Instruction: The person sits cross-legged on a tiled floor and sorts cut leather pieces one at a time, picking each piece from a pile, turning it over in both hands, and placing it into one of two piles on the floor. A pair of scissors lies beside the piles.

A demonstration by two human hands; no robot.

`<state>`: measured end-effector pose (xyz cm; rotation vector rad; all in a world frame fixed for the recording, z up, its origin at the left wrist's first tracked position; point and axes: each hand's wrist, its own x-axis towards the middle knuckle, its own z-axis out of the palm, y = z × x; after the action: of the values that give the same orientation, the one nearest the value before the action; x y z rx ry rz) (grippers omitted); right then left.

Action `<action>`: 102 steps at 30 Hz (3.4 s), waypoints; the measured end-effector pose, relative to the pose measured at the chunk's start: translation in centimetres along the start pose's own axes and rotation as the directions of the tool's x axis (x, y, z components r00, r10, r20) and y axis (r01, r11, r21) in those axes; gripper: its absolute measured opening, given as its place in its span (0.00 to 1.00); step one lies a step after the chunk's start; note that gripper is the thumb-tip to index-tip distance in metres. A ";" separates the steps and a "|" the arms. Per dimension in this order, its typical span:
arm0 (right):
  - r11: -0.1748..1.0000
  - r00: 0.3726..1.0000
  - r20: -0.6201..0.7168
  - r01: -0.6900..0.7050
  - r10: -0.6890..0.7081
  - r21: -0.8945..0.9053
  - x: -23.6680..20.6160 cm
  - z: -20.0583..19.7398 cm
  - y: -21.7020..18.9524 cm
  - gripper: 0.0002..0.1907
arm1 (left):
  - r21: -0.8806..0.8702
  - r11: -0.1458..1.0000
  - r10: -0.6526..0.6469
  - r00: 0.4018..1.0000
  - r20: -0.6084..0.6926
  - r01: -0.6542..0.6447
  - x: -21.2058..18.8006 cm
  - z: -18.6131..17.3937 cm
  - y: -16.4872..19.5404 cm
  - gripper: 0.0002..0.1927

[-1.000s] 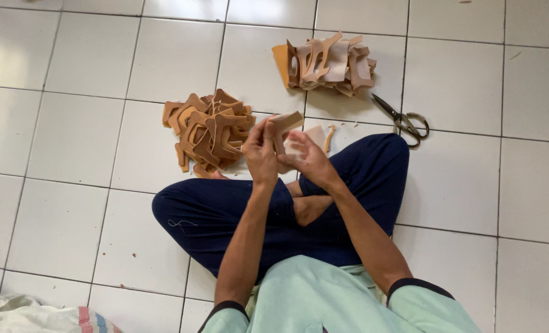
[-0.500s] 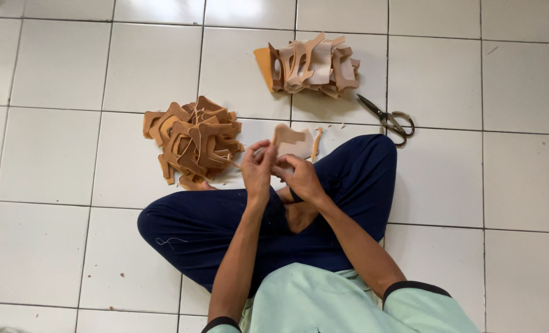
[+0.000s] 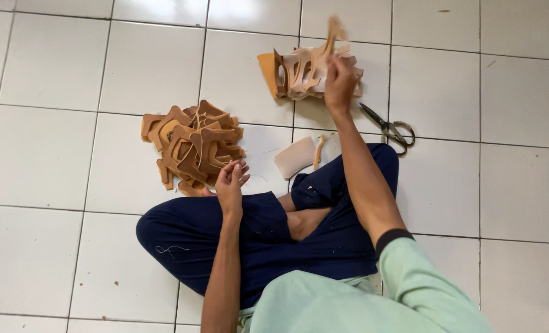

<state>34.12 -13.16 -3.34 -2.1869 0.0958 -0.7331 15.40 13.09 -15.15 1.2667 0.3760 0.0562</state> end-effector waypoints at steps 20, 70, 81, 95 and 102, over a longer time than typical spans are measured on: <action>0.962 0.962 0.256 -0.157 0.097 0.222 -12.4 -2.0 1.9 0.11 | 0.881 0.166 0.587 0.762 0.273 -0.444 7.3 -0.1 7.8 0.25; 0.575 0.717 0.659 -0.645 0.228 0.504 -19.6 -5.5 -2.9 0.15 | 0.671 0.445 0.583 0.760 0.285 -0.593 -7.7 7.5 9.3 0.30; 0.023 0.513 0.836 -0.855 0.194 0.519 -21.0 -5.3 -3.1 0.16 | 0.332 0.941 0.035 0.993 0.110 -0.070 -5.9 7.6 6.9 0.19; 0.636 0.672 0.736 -0.605 0.085 0.479 -18.3 -5.7 -4.6 0.20 | 0.534 0.803 0.252 0.963 0.099 -0.265 -6.3 7.2 6.0 0.22; 0.690 0.682 0.732 -0.524 -0.011 0.499 -19.5 -6.0 -3.9 0.41 | -0.267 0.954 0.151 0.988 0.038 -0.136 -3.4 8.0 6.0 0.22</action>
<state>14.08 -8.78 -6.69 -1.5159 -0.2004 0.2720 15.67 6.77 -6.68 1.0268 0.2171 0.1877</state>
